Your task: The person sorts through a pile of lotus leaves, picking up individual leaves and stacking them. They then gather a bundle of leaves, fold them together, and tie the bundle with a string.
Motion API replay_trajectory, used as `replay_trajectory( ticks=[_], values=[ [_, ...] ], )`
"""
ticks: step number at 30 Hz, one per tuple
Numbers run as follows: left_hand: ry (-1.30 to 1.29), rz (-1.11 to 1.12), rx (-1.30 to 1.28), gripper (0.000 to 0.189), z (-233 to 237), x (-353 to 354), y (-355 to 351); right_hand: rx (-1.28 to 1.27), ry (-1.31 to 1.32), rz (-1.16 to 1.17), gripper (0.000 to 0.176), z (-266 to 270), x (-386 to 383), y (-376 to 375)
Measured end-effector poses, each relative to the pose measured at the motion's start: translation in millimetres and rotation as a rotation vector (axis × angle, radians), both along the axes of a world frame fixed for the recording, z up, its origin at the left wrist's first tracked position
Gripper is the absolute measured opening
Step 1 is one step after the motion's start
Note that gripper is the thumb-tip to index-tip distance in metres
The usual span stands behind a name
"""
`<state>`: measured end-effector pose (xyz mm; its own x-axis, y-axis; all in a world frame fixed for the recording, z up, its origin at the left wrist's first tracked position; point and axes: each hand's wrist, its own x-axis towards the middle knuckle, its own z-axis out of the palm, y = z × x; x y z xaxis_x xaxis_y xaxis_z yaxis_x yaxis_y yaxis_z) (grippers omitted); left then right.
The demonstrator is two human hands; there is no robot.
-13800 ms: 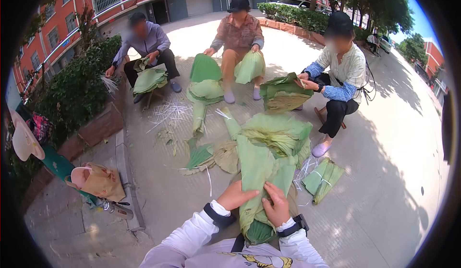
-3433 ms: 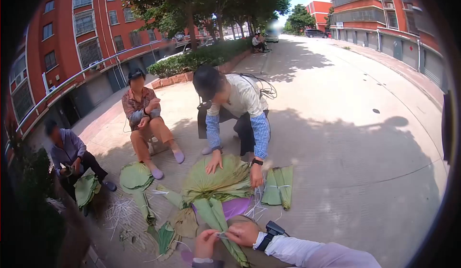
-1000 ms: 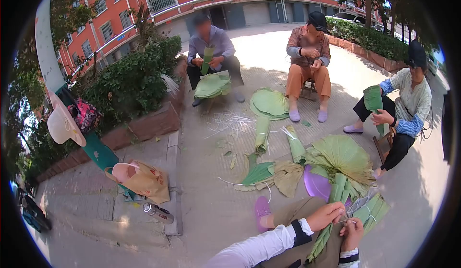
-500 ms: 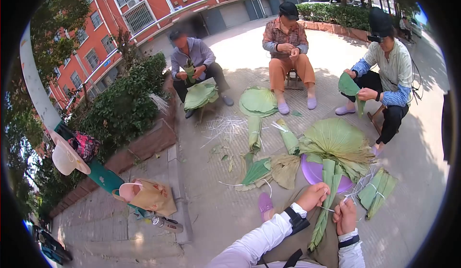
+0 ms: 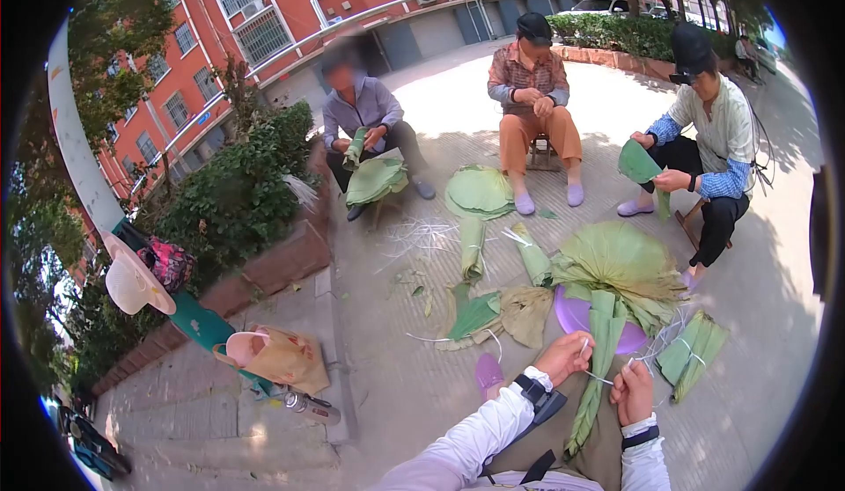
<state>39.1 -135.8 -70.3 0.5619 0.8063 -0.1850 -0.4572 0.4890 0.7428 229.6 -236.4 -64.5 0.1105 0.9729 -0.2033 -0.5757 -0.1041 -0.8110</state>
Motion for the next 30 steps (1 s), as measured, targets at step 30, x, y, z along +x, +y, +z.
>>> replay_trajectory(
  ticks=[30],
  values=[
    [0.669,-0.134,0.319,0.052,-21,-164,-13,-0.046,-0.018,0.076,0.010,12,-28,36]
  ],
)
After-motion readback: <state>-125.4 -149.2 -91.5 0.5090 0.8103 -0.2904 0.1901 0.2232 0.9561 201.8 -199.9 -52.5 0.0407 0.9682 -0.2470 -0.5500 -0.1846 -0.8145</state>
